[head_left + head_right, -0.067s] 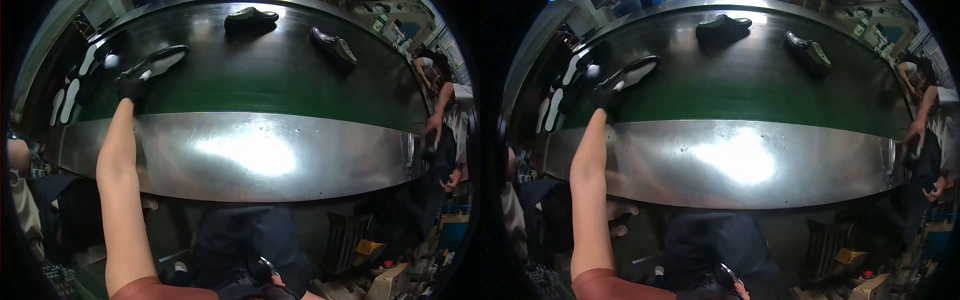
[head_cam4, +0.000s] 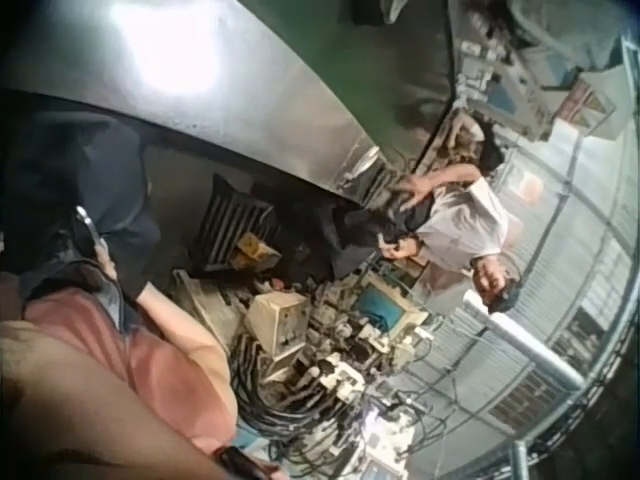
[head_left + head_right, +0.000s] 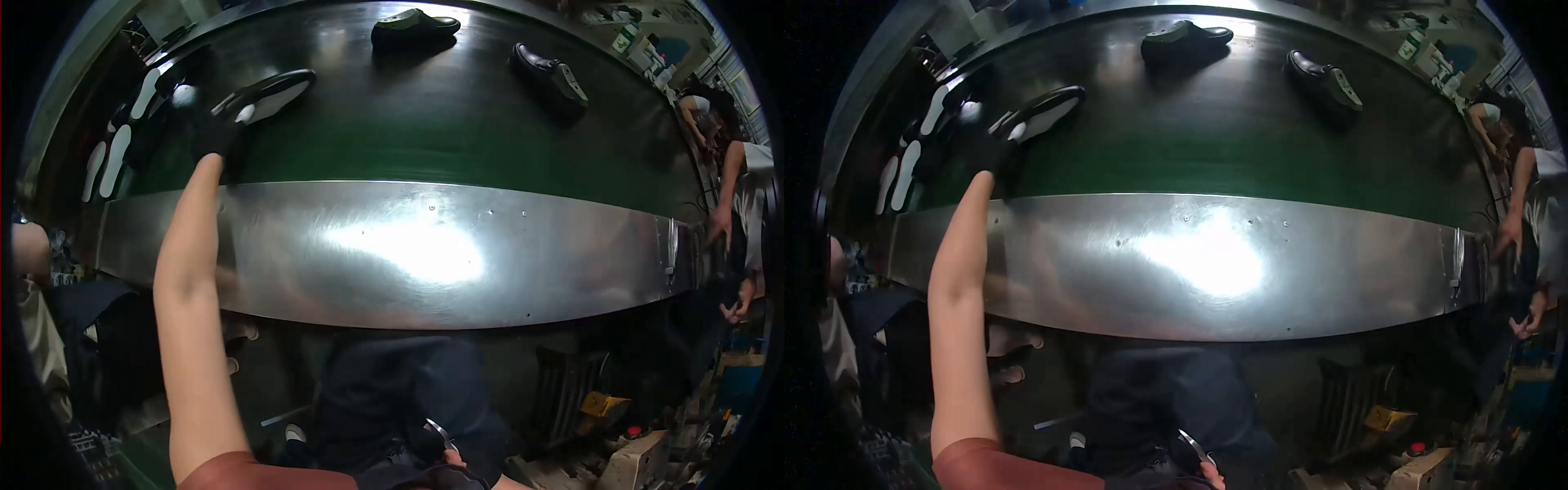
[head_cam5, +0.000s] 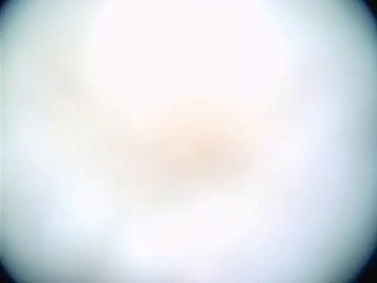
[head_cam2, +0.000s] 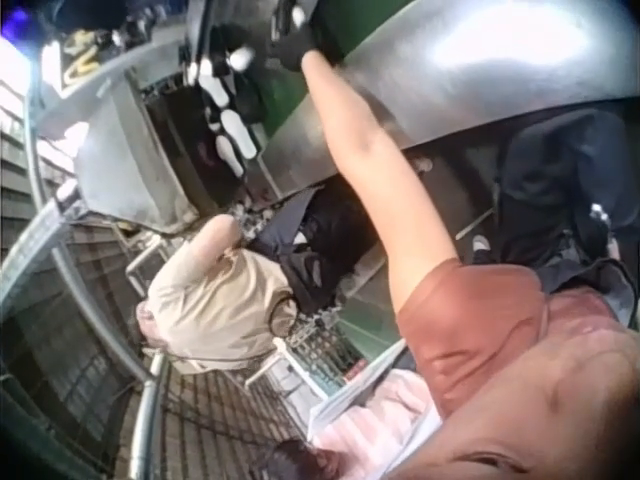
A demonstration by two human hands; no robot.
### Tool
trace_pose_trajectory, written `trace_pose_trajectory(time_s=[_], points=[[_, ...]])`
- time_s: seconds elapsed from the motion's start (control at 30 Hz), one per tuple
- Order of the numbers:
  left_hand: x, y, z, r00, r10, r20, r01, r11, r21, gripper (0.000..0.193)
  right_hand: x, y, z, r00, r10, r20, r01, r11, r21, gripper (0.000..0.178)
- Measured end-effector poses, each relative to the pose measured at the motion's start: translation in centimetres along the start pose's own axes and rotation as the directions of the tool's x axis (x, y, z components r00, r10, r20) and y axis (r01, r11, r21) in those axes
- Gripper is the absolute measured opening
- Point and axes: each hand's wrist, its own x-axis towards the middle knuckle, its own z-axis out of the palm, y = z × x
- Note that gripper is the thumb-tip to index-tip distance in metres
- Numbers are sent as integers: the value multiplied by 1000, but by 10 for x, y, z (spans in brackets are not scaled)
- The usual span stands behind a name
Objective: Pulling shoe uppers over lasts and securing them at a factory workstation.
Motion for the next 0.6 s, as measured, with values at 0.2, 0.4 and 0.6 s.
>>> trace_pose_trajectory(time_s=[0.2, 0.4, 0.6], points=[[18, -33, 38, 885, 379, -269, -271, 891, 365, 84, -1, -7, 3, 999, 32, 6, -32, 999, 13, 44], [44, -34, 40, 991, -134, 17, 135, 972, -192, 96, 4, -11, 2, 999, 51, 7, -52, 998, 29, 46], [-40, 28, 22, 938, 314, -147, -295, 945, 138, 94, 4, -9, 6, 996, 80, 26, -81, 996, 40, 47]])
